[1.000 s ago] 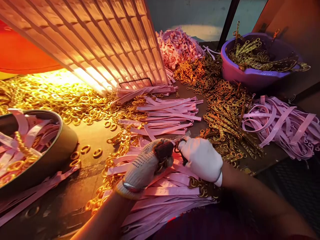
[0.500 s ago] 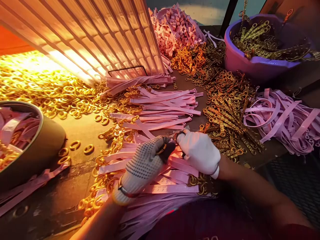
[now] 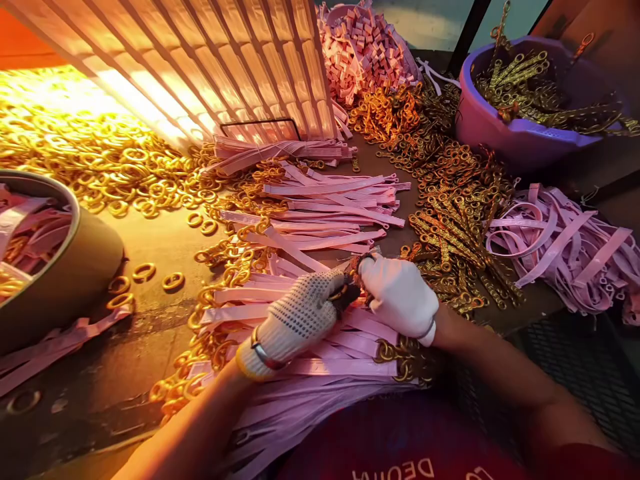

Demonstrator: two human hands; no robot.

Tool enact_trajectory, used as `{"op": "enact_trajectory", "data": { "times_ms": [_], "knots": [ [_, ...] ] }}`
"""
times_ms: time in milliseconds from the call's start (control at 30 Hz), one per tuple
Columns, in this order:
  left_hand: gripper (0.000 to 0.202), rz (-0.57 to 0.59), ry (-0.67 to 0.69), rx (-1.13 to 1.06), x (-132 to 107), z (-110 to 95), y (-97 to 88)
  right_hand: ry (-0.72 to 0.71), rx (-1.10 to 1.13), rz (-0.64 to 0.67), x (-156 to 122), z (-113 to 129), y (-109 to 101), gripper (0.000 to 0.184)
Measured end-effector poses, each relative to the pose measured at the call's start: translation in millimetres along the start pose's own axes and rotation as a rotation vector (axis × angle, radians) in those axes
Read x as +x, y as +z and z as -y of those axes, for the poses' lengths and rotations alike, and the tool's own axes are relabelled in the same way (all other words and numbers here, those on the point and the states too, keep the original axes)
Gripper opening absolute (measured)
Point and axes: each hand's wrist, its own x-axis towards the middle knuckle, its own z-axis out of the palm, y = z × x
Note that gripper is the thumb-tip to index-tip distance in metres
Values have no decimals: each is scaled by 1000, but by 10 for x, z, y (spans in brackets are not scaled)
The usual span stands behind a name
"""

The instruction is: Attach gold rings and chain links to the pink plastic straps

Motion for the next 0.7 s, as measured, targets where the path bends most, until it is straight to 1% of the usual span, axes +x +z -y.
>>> {"op": "enact_trajectory", "data": {
  "times_ms": [67,100,233,300,400,600,700],
  "knots": [
    [29,-8,-9,-81,-11,-9,12,25,15,15,-23,-8,-60,24],
    [31,-8,-28,-142,-25,-19,16,16,21,16,-47,-15,-96,24],
    [32,4,-151,-360,-107,-59,65,-91,8,44,-157,-49,-190,23],
    [31,13,-186,-410,-141,-68,104,-95,-14,63,-178,-57,-175,23],
    [31,4,-201,-459,-171,-70,156,-91,-35,49,-160,-63,-102,24],
    [33,-7,-277,-609,-203,-44,235,-261,-54,98,-77,-106,-8,22],
    [31,8,-293,-649,-207,-3,232,-276,-56,93,-62,-105,2,22]
  ]
}}
